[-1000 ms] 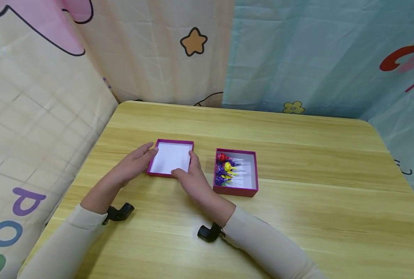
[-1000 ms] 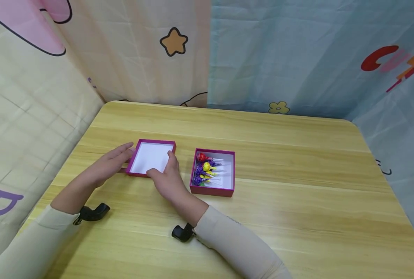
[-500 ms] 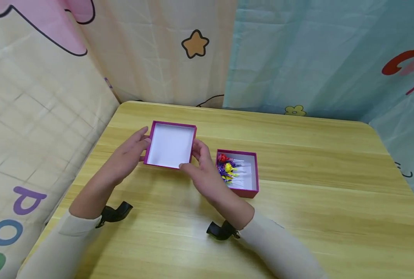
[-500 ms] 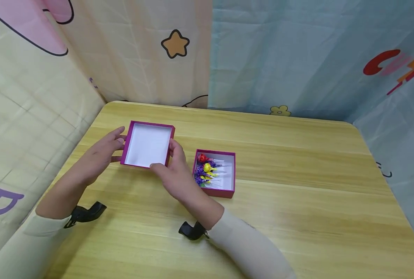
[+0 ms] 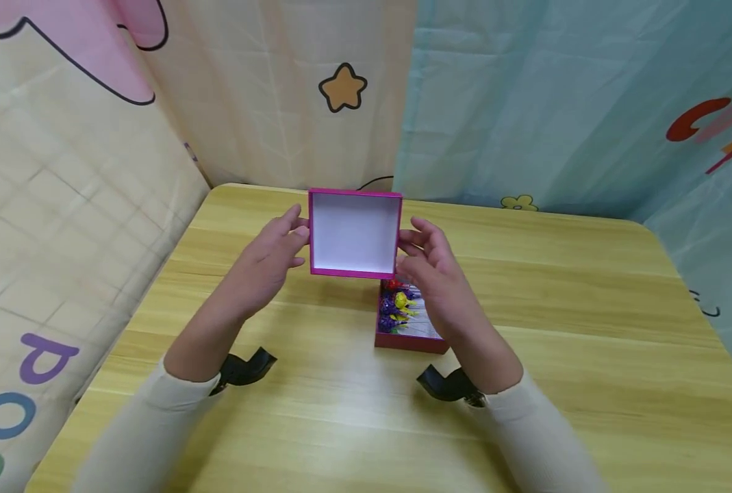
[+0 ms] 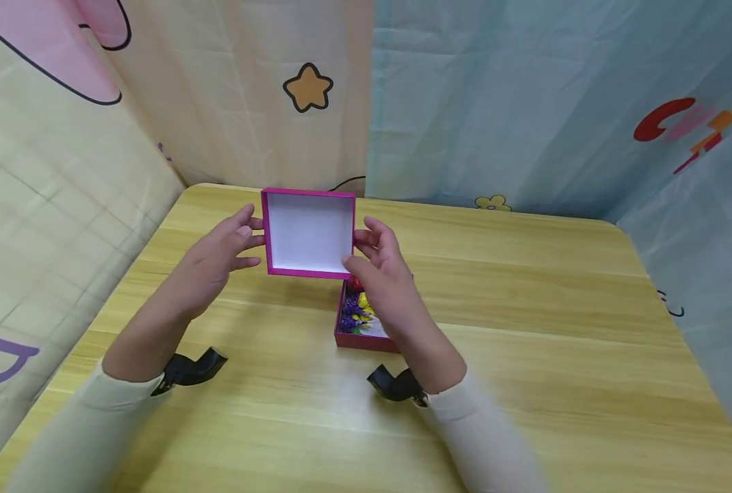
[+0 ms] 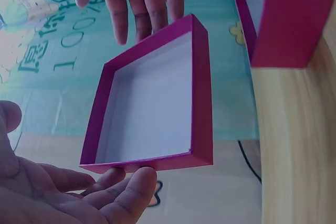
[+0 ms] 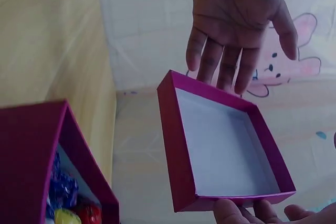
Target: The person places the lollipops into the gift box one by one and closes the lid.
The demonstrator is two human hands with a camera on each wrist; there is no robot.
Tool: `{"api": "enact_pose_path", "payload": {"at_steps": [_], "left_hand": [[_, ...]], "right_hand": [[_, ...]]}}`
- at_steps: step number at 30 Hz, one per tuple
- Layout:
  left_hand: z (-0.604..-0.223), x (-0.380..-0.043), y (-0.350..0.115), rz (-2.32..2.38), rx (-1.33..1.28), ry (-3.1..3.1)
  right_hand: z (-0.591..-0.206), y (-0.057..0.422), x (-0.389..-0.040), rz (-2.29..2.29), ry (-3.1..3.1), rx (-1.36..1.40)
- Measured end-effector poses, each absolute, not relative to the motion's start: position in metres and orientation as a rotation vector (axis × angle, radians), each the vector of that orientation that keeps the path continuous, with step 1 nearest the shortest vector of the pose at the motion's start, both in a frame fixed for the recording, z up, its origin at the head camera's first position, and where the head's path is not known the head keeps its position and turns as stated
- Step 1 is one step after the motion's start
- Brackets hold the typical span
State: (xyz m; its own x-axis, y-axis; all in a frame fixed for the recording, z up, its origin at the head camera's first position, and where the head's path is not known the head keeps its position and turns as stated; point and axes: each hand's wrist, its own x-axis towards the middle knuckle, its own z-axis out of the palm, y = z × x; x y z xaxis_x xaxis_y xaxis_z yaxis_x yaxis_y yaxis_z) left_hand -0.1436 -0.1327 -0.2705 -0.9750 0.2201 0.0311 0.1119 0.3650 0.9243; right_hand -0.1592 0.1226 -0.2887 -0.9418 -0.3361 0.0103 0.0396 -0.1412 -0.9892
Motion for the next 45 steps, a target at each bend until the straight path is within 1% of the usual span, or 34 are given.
{"api": "enact_pose_path", "payload": {"at_steps": [5, 12, 19, 23, 31, 40, 45], "left_hand": [[-0.271, -0.149, -0.103, 1.607, 0.389, 2.624], [-0.277, -0.155, -0.062, 1.540, 0.396, 2.697], [-0.286, -0.160, -0.036, 1.453, 0.448, 2.797], [-0.294, -0.161, -0.033, 1.454, 0.468, 2.811], [-0.303, -0.163, -0.038, 1.552, 0.527, 2.815], [-0.308, -0.160, -0.039, 1.566, 0.374, 2.841], [-0.313, -0.155, -0.042, 1.573, 0.402, 2.820]], "right_hand": [[-0.288, 0.149, -0.166, -2.169, 1.978, -0.329], [-0.291, 0.180, -0.168, -2.138, 2.115, -0.297], [-0.295, 0.198, -0.169, -2.162, 2.141, -0.213], [-0.298, 0.202, -0.169, -2.175, 2.123, -0.176], [-0.306, 0.211, -0.168, -2.184, 2.128, -0.186], [-0.319, 0.216, -0.166, -2.016, 2.392, -0.174], [-0.323, 0.217, -0.162, -1.861, 2.476, -0.251]]}}
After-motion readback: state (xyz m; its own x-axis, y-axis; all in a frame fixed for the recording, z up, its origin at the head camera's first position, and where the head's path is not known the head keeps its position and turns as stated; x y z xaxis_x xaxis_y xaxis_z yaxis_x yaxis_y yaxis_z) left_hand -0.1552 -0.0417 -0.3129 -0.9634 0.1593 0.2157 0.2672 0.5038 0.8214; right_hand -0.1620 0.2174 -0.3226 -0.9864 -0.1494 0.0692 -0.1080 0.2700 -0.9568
